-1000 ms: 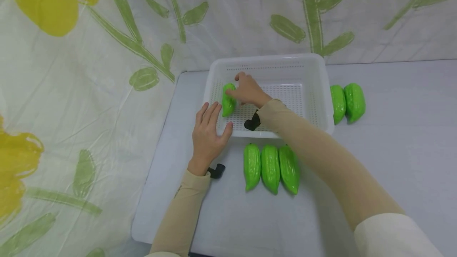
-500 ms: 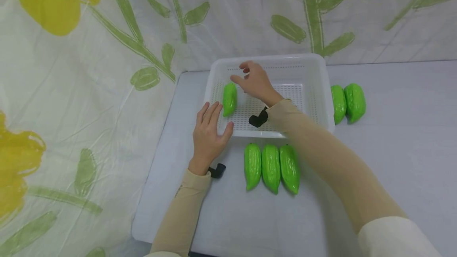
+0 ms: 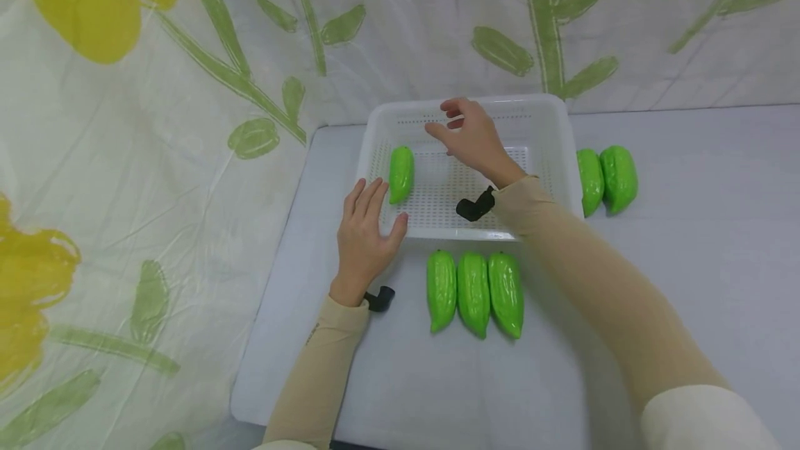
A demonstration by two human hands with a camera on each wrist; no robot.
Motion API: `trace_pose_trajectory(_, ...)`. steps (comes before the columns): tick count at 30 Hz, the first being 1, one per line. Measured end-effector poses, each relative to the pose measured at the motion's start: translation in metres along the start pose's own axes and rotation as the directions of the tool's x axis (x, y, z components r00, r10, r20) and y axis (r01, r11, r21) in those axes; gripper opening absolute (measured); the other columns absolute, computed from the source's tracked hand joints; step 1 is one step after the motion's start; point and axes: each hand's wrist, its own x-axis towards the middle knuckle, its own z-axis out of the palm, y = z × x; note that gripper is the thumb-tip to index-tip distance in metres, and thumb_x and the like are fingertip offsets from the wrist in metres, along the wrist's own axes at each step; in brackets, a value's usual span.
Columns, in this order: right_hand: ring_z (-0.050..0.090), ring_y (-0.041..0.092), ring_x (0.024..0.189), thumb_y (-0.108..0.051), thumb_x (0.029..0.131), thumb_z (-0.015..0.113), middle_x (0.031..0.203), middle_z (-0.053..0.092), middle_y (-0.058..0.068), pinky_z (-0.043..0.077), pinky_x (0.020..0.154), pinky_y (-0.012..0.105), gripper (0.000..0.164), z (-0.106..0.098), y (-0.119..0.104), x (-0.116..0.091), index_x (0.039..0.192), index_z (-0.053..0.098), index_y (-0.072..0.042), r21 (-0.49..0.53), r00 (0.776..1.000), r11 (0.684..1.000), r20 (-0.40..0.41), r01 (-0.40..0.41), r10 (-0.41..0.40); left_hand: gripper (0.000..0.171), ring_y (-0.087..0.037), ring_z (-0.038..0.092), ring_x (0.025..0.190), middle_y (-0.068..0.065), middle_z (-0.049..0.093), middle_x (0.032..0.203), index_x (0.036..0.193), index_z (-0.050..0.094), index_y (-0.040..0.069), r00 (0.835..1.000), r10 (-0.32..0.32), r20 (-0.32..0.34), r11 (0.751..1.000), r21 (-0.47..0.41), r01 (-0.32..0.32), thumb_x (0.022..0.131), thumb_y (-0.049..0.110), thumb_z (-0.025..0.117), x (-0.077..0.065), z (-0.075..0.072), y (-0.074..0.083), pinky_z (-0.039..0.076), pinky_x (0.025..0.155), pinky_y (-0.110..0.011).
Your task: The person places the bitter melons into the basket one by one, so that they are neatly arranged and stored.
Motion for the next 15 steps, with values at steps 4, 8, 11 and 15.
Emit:
trace_pose_trajectory(4, 0.055, 0.024, 0.131, -0.046, 0.098, 0.068, 0.148, 0.051, 0.012, 0.063, 0.085, 0.036, 0.067, -0.013, 0.005, -0.006, 0.150, 0.048, -0.009, 0.030, 1.000, 0.999, -0.011, -0.025, 0.025, 0.058, -0.042, 0.046, 0.145, -0.018, 0.062, 0.144, 0.140, 0.061, -0.001, 1.000, -0.001, 0.000, 1.000, -0.009, 0.001, 0.096, 0.037, 0.060, 0.000, 0.001, 0.000, 0.042, 0.120, -0.050)
trace_pose_trajectory(8, 0.055, 0.022, 0.132, -0.046, 0.098, 0.068, 0.150, 0.050, 0.010, 0.063, 0.088, 0.036, 0.066, -0.027, 0.008, -0.012, 0.150, 0.047, -0.010, 0.063, 0.998, 0.997, -0.024, -0.048, 0.050, 0.058, -0.042, 0.046, 0.145, -0.019, 0.062, 0.145, 0.140, 0.061, -0.001, 1.000, -0.003, -0.003, 1.000, -0.007, 0.003, 0.096, 0.037, 0.061, 0.000, 0.001, 0.000, 0.042, 0.119, -0.051)
trace_pose_trajectory(11, 0.055, 0.022, 0.133, -0.046, 0.098, 0.069, 0.150, 0.051, 0.010, 0.063, 0.083, 0.033, 0.066, -0.037, 0.011, -0.018, 0.149, 0.048, -0.010, 0.102, 0.998, 0.994, -0.037, -0.043, 0.047, 0.059, -0.042, 0.046, 0.145, -0.018, 0.061, 0.145, 0.140, 0.061, -0.001, 1.000, -0.004, -0.006, 1.000, -0.001, 0.004, 0.095, 0.037, 0.061, 0.000, 0.002, 0.000, 0.043, 0.119, -0.051)
trace_pose_trajectory(15, 0.055, 0.022, 0.134, -0.047, 0.098, 0.068, 0.151, 0.050, 0.009, 0.062, 0.077, 0.026, 0.066, -0.050, 0.016, -0.025, 0.149, 0.049, -0.011, 0.129, 0.998, 0.991, -0.050, -0.036, 0.043, 0.058, -0.040, 0.045, 0.146, -0.017, 0.061, 0.146, 0.141, 0.061, 0.000, 1.000, -0.010, 0.000, 1.000, 0.001, 0.010, 0.096, 0.037, 0.060, 0.000, 0.001, 0.000, 0.043, 0.119, -0.051)
